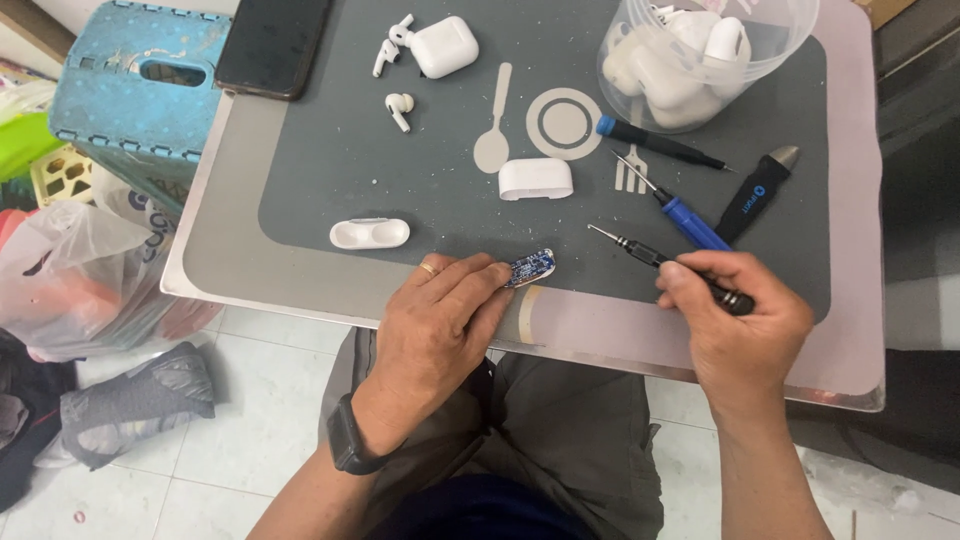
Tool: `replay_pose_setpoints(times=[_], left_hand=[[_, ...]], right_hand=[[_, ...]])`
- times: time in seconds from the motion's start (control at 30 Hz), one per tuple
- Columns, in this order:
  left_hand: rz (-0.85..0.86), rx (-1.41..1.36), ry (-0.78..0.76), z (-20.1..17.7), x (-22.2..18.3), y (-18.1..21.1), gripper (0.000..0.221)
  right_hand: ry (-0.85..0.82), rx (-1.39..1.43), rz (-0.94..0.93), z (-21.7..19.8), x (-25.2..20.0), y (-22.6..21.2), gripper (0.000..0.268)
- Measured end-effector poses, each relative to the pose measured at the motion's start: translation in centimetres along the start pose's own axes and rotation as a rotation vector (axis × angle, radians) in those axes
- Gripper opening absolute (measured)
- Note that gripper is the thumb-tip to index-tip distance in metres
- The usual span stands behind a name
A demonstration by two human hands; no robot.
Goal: Assembling the internal components of a wireless earbud, including the PCB and battery, into the plastic housing.
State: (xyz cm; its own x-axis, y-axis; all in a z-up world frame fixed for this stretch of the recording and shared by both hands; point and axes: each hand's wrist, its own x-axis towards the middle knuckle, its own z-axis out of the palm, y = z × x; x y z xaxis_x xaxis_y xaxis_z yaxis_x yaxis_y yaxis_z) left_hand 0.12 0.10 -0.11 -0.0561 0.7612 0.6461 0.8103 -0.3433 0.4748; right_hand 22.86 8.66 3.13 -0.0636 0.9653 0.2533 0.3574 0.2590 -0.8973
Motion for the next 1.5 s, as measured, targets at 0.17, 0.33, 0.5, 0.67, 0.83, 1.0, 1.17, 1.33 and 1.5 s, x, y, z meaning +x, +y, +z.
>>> replay_pose_setpoints(times=[0.17, 0.33, 0.5, 0.67, 0.83, 1.0, 1.17, 1.33, 1.5], left_hand=[[0.017, -0.012, 0.015, -0.2, 0.5, 0.2, 0.016], [0.019, -0.059, -0.002, -0.2, 0.2, 0.0, 0.013], [-0.026, -0.122, -0.006, -0.3, 0.0, -0.5, 0.013], [-0.029, -0.153, -0.004, -0.2, 0.1, -0.6, 0.015], [-0.053, -0.145, -0.017, -0.1, 0.0, -0.5, 0.016], [-0.054, -0.141, -0.021, -0.1, -0.2, -0.7, 0.017], [-0.05, -0.135, -0.019, -0.1, -0.1, -0.6, 0.017], [-0.039, -0.13, -0.021, -0.3, 0.0, -0.5, 0.016], [-0.037, -0.126, -0.017, -0.2, 0.0, -0.5, 0.016]], right_hand=[[-0.002, 0.109, -0.003, -0.3, -0.6, 0.9, 0.006], [-0.023, 0.321, 0.09, 0.0, -1.6, 2.8, 0.006], [-0.133, 0.256, 0.002, 1.3, -2.0, 1.1, 0.005], [-0.207, 0.22, -0.038, 1.4, -1.7, 0.9, 0.004], [-0.247, 0.124, -0.072, 1.5, -1.7, -0.5, 0.007], [-0.262, 0.13, -0.098, 1.8, -1.7, -0.3, 0.009], [-0.274, 0.132, -0.116, 1.7, -1.6, -0.3, 0.009], [-0.266, 0.1, -0.147, 1.9, -1.6, -0.5, 0.011], [-0.251, 0.075, -0.121, 1.9, -1.7, -0.5, 0.013]])
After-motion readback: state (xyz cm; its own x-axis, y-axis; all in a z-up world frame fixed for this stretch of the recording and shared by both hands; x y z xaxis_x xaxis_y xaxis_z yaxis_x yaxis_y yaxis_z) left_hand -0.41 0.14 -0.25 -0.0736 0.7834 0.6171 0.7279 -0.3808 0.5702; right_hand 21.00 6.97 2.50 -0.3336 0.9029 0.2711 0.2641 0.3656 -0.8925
